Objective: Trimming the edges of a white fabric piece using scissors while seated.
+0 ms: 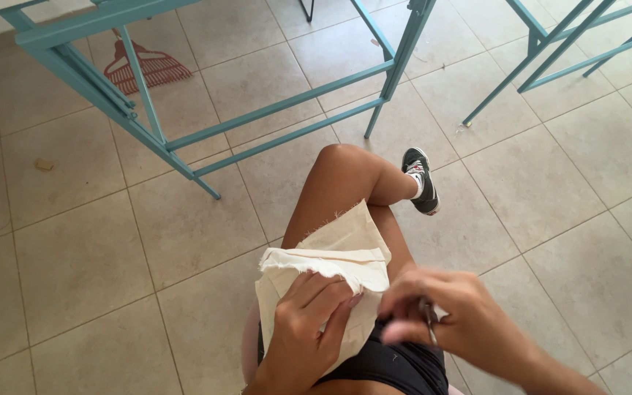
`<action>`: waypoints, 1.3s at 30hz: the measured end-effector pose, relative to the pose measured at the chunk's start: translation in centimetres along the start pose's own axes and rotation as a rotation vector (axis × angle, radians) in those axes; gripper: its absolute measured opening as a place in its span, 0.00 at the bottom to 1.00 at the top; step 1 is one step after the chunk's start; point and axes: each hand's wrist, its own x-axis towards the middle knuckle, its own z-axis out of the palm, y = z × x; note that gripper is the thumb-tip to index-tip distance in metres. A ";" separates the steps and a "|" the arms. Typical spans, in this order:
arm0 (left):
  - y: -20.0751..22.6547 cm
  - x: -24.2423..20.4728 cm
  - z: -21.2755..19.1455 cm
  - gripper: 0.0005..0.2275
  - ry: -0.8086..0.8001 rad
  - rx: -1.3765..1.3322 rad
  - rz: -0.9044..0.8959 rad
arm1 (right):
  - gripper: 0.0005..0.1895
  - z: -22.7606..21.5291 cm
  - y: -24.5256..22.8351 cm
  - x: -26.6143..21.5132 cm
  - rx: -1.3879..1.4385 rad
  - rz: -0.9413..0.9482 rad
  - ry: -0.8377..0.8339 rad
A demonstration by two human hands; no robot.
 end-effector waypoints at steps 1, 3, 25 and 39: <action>0.0 0.0 0.0 0.04 -0.004 -0.004 -0.002 | 0.14 0.4 -0.4 -0.1 -0.209 -0.213 0.258; 0.4 0.6 -0.1 0.04 0.003 -0.028 0.016 | 0.17 1.4 0.3 0.3 -0.268 -0.231 0.308; -1.3 0.0 -0.1 0.10 0.069 0.028 -0.178 | 0.03 5.0 2.6 1.8 -0.518 -0.494 0.530; -9.7 -5.6 2.7 0.12 -0.233 -0.598 -0.753 | 0.05 5.4 8.0 1.6 -0.520 -0.735 0.661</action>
